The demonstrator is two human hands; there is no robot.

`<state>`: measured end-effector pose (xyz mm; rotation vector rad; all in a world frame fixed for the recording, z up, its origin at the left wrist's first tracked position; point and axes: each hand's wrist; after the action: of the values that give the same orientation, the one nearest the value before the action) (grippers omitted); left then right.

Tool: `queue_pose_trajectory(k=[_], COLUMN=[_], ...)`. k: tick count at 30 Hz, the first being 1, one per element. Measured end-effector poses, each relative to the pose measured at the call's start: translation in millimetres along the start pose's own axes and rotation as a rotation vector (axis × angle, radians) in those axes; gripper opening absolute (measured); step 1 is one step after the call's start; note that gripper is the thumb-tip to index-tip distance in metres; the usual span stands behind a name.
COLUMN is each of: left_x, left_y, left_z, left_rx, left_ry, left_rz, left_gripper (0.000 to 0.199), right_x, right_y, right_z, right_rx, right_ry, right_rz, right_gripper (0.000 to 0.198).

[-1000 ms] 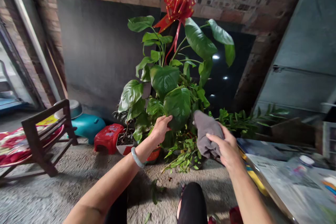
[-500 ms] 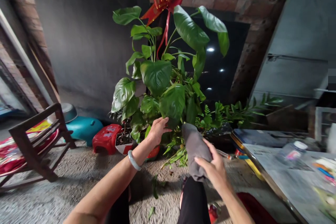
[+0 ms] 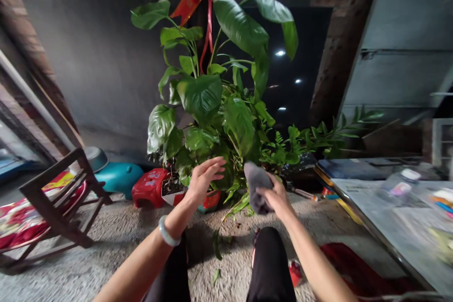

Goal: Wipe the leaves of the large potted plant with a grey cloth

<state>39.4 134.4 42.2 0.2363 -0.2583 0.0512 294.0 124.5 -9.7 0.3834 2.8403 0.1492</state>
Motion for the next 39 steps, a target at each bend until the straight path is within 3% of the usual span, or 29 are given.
queue_pose_trajectory(k=[1,3,6,8,10,13,15,17,20,22,25,27,29,33,36,39], left_x=[-17.2,-49.1,-76.0,-75.3,-63.9,-45.2,-42.3,-49.1,-66.4,-72.2,-64.3,-52.8,-44.5,-54.6,-71.7,-69.3], left_y=[-0.1,5.0,22.9,36.0,45.3,48.7,46.0,42.4,38.5,37.2,36.1,35.7,35.8,39.5,46.5,57.2], left_z=[-0.6,-3.3,-7.2,-9.0,-10.9,-15.8,-19.3,-21.4,-20.0,-16.3,-8.7,-3.9,0.3,8.0,11.1,5.8], left_rx=[0.026,0.072,0.113,0.084,-0.012,-0.145,-0.164,-0.161,-0.164,-0.150,-0.130,-0.132,-0.128,-0.117,-0.162,-0.195], left_ry=[0.042,0.086,0.055,-0.008,-0.079,-0.146,-0.157,-0.147,-0.117,-0.119,-0.169,-0.215,-0.249,-0.265,-0.288,-0.272], left_rz=[0.076,0.267,0.494,0.529,0.492,0.396,0.340,0.318,0.330,0.338,0.289,0.232,0.200,0.237,0.270,0.224], left_gripper=[0.054,0.053,0.051,0.049,0.042,0.037,0.042,0.045,0.043,0.042,0.043,0.042,0.040,0.035,0.035,0.038], right_x=[-3.2,-15.9,-33.8,-31.8,-14.9,24.0,41.5,41.5,13.7,-6.1,-9.1,7.4,28.2,44.8,33.0,21.5], right_y=[-19.5,-54.9,-81.3,-79.4,-68.3,-52.0,-51.9,-63.1,-87.1,-94.8,-82.1,-63.2,-48.1,-59.0,-90.2,-113.4], right_z=[12.9,22.6,-9.0,-49.4,-87.1,-110.4,-99.8,-77.4,-51.5,-53.8,-81.6,-98.7,-101.1,-58.3,-15.8,4.1], right_rx=[0.127,0.214,0.141,0.008,-0.136,-0.259,-0.238,-0.150,0.030,0.092,-0.038,-0.167,-0.207,-0.049,0.111,0.192], right_ry=[0.027,0.001,-0.033,0.004,0.053,0.073,0.012,-0.052,-0.006,0.078,0.140,0.132,0.077,-0.013,0.049,0.053], right_rz=[-0.025,-0.110,-0.197,-0.231,-0.215,-0.163,-0.187,-0.282,-0.428,-0.439,-0.275,-0.157,-0.133,-0.245,-0.277,-0.253], right_gripper=[0.075,0.079,0.080,0.079,0.080,0.084,0.084,0.081,0.075,0.076,0.080,0.081,0.082,0.083,0.079,0.079])
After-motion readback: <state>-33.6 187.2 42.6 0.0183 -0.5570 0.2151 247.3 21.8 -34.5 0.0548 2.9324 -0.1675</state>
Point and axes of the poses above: each hand's wrist, its own y-axis towards the middle knuckle, its own x-axis out of the palm, z = x × y, and after that the axes turned 3 degrees about x, right-handed
